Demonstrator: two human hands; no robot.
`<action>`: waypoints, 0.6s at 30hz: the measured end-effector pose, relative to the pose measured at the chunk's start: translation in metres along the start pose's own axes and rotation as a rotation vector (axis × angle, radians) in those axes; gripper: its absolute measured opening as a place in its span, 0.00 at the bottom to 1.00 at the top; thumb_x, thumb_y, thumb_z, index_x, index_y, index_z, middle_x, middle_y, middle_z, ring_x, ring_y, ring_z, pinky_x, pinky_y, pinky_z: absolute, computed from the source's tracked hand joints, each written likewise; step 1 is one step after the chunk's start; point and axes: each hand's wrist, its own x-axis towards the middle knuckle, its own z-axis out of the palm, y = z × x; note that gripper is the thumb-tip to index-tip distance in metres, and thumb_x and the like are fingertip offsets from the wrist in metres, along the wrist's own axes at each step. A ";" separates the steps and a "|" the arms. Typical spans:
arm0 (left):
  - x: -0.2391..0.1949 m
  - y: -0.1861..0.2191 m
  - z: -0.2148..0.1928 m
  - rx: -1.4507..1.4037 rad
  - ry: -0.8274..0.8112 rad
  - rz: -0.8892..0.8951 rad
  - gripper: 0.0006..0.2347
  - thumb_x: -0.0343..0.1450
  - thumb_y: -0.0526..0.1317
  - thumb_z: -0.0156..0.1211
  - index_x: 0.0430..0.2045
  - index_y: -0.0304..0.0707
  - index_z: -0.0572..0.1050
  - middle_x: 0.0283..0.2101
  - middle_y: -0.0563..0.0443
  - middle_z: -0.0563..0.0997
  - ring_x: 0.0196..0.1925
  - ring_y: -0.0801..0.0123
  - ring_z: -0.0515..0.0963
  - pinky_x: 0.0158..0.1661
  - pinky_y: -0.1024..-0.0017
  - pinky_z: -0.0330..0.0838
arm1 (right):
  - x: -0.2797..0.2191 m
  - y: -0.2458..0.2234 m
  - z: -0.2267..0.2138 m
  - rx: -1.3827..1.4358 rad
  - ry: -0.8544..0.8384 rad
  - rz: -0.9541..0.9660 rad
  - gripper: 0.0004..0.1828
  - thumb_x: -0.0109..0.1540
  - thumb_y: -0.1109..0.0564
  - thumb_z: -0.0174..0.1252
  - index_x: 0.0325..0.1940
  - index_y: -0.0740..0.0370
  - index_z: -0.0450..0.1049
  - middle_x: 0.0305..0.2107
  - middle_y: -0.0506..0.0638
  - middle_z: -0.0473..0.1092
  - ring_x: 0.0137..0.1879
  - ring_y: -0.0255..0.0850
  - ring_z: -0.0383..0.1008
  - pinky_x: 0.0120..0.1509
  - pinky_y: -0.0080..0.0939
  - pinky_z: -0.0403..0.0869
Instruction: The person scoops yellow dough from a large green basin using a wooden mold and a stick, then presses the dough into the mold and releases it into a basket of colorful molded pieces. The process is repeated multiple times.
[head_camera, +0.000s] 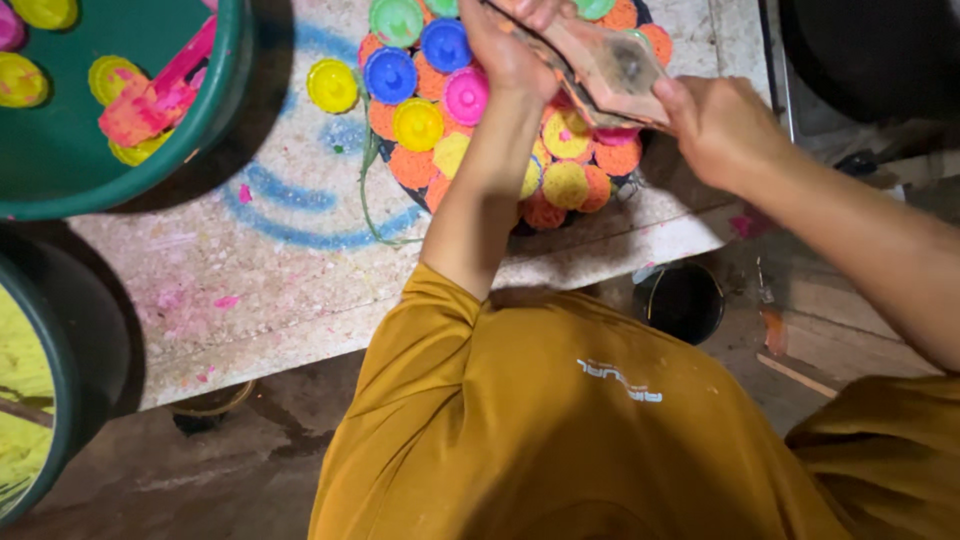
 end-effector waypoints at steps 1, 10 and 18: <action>0.003 0.004 0.001 0.007 -0.025 0.002 0.20 0.75 0.55 0.43 0.13 0.48 0.60 0.13 0.59 0.61 0.15 0.71 0.63 0.25 0.69 0.64 | 0.001 -0.002 0.004 0.038 0.025 -0.035 0.33 0.78 0.42 0.33 0.37 0.69 0.73 0.28 0.69 0.70 0.39 0.70 0.71 0.46 0.63 0.69; -0.010 -0.002 0.018 0.086 0.097 -0.005 0.20 0.75 0.56 0.41 0.13 0.48 0.59 0.11 0.60 0.58 0.12 0.73 0.60 0.22 0.69 0.62 | -0.006 -0.006 -0.003 0.105 -0.048 0.098 0.33 0.76 0.40 0.34 0.34 0.67 0.73 0.25 0.69 0.71 0.36 0.69 0.73 0.44 0.64 0.70; 0.016 -0.013 -0.014 0.121 0.143 0.011 0.21 0.74 0.55 0.42 0.10 0.48 0.58 0.10 0.61 0.58 0.11 0.73 0.60 0.21 0.68 0.61 | -0.006 0.012 0.008 0.043 0.063 -0.026 0.32 0.79 0.42 0.34 0.39 0.68 0.73 0.30 0.71 0.70 0.41 0.72 0.70 0.47 0.65 0.69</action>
